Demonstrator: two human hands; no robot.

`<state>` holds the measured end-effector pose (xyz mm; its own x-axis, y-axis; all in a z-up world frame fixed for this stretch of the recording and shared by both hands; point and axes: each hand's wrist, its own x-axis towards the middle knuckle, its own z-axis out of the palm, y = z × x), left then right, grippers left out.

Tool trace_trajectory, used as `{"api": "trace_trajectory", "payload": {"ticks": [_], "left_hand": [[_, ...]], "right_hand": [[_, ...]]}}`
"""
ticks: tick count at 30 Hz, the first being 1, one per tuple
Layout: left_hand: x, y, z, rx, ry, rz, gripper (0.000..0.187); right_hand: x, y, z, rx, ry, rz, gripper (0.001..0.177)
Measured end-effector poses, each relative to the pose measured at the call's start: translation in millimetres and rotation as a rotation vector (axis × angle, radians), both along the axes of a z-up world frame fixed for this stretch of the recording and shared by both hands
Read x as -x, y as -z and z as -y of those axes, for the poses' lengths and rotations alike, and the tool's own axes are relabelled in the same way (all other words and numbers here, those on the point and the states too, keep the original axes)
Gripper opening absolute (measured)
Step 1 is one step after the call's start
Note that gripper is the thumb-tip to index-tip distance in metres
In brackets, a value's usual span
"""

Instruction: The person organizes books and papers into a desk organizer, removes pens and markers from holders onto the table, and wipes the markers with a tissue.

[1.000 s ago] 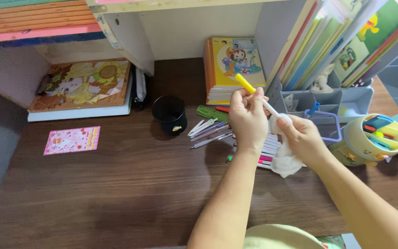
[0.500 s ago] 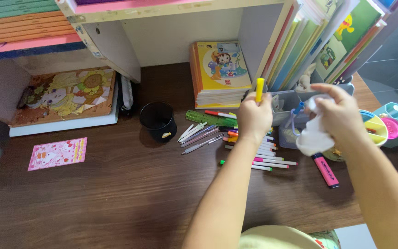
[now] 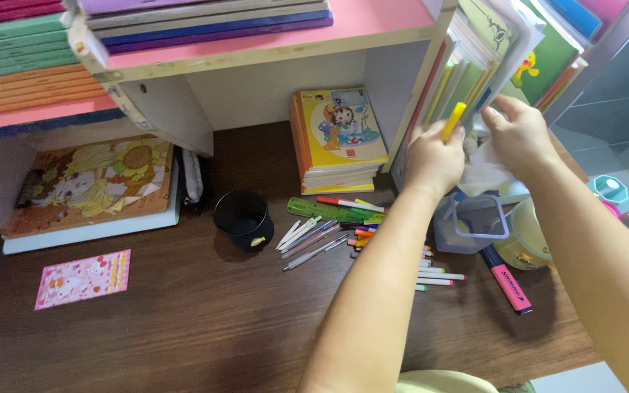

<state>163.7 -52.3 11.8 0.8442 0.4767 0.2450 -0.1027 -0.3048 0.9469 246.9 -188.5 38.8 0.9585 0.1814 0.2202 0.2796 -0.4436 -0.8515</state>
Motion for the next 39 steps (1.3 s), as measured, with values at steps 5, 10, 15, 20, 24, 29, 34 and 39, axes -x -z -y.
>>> {"api": "trace_trajectory", "payload": {"ticks": [5, 10, 15, 20, 24, 29, 34, 39], "left_hand": [[-24, -4, -1, -0.028, 0.07, 0.007, 0.038], [-40, 3, -7, -0.073, 0.078, 0.035, 0.037], [-28, -10, -7, -0.097, 0.04, -0.014, 0.038], [5, -55, 6, -0.215, -0.028, -0.155, 0.039], [3, -60, 20, -0.068, 0.041, 0.0, 0.04], [-1, -34, 55, -0.155, 0.202, 0.242, 0.027], [12, -8, 73, -0.316, 0.362, -0.345, 0.028], [26, -1, 72, -0.338, 0.289, -0.43, 0.027]], "right_hand": [[-17, -3, -17, 0.36, 0.048, 0.321, 0.026], [-56, 4, -30, 0.466, 0.116, 0.446, 0.022], [-52, 8, -14, 0.449, 0.084, 0.469, 0.021], [-26, -11, -6, 0.199, -0.15, 0.122, 0.026], [-6, -48, 30, 0.125, -0.076, -0.108, 0.031], [12, -73, 107, -0.043, -0.066, -0.137, 0.032], [37, -50, 137, 0.188, 0.054, -0.407, 0.028], [74, -4, 125, 0.384, -0.154, -0.389, 0.03]]}}
